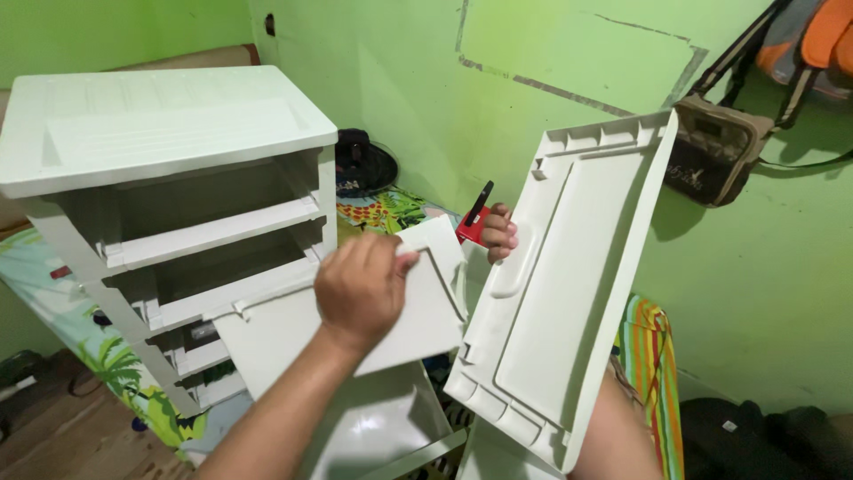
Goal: The person assembles a white plastic drawer unit by hand. They attach the top lid to the frame, then insert several drawers, including one with a bear graphic and another labeled 'Love Bear', into the slots.
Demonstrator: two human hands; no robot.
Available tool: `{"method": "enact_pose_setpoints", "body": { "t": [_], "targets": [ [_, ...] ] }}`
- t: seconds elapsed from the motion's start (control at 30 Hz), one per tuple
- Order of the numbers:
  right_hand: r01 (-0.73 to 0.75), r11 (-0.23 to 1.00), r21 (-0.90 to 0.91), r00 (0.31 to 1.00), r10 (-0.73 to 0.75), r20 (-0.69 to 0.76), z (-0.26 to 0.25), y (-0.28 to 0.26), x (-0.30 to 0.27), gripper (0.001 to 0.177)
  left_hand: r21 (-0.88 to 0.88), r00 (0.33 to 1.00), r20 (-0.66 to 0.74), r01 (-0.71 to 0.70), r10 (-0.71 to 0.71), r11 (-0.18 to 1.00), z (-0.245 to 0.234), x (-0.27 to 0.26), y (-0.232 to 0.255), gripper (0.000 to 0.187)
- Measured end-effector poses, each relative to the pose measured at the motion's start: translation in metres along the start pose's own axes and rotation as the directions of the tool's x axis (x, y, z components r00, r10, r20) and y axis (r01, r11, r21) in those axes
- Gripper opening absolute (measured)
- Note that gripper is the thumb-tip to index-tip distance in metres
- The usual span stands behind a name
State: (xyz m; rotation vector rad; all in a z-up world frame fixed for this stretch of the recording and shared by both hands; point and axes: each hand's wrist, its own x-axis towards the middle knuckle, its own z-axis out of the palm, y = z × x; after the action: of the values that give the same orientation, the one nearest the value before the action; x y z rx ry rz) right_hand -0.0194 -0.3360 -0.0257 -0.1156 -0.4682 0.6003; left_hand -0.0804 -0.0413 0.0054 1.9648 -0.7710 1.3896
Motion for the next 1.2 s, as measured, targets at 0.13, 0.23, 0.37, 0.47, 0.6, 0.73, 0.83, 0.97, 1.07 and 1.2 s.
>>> {"method": "enact_pose_setpoints", "body": {
  "t": [0.13, 0.23, 0.37, 0.47, 0.6, 0.73, 0.83, 0.97, 1.07, 1.2],
  "targets": [
    [-0.003, 1.000, 0.021, 1.000, 0.002, 0.027, 0.006, 0.013, 0.002, 0.028, 0.013, 1.000, -0.006, 0.007, -0.007, 1.000, -0.004, -0.008, 0.012, 0.018],
    [-0.021, 0.999, 0.048, 0.999, 0.020, 0.031, -0.003, 0.013, 0.000, 0.029, 0.016, 1.000, -0.002, 0.015, -0.015, 1.000, -0.008, -0.013, 0.011, 0.018],
    [-0.014, 0.996, 0.085, 1.000, 0.014, 0.010, -0.024, 0.004, -0.008, 0.032, 0.020, 1.000, -0.014, 0.026, -0.025, 0.999, -0.009, -0.021, 0.007, 0.018],
    [0.073, 0.991, 0.115, 0.994, -0.063, -0.087, -0.047, -0.006, -0.017, 0.034, 0.024, 0.998, -0.031, 0.050, -0.049, 0.998, -0.009, -0.023, 0.002, 0.018],
    [0.386, 0.922, 0.020, 0.858, -0.351, -0.374, -0.083, -0.025, -0.025, 0.030, 0.020, 0.997, -0.018, 0.078, -0.077, 0.997, -0.005, -0.022, -0.001, 0.017],
    [0.386, 0.786, -0.483, 0.479, -0.619, -0.623, -0.120, -0.038, -0.005, 0.029, -0.013, 0.996, -0.034, 0.079, -0.079, 0.997, 0.001, -0.021, 0.001, 0.017],
    [0.359, 0.858, -0.368, 0.552, -0.513, -0.657, -0.131, -0.019, -0.005, 0.036, -0.022, 0.995, -0.027, 0.090, -0.091, 0.996, 0.004, -0.024, 0.001, 0.017],
    [0.241, 0.885, -0.399, 0.605, -0.458, -0.651, -0.134, -0.006, -0.016, 0.039, 0.011, 0.978, 0.040, 0.203, -0.204, 0.979, 0.005, -0.023, -0.002, 0.016],
    [0.156, 0.860, -0.486, 0.531, -0.487, -0.693, -0.129, -0.014, -0.016, 0.035, -0.025, 0.977, -0.017, 0.212, -0.213, 0.977, 0.004, -0.009, -0.004, 0.026],
    [0.104, 0.760, -0.641, 0.513, -0.593, -0.621, -0.120, -0.016, -0.010, 0.020, -0.041, 0.738, 0.203, 0.663, -0.643, 0.748, -0.001, 0.020, -0.012, 0.055]
  ]
}}
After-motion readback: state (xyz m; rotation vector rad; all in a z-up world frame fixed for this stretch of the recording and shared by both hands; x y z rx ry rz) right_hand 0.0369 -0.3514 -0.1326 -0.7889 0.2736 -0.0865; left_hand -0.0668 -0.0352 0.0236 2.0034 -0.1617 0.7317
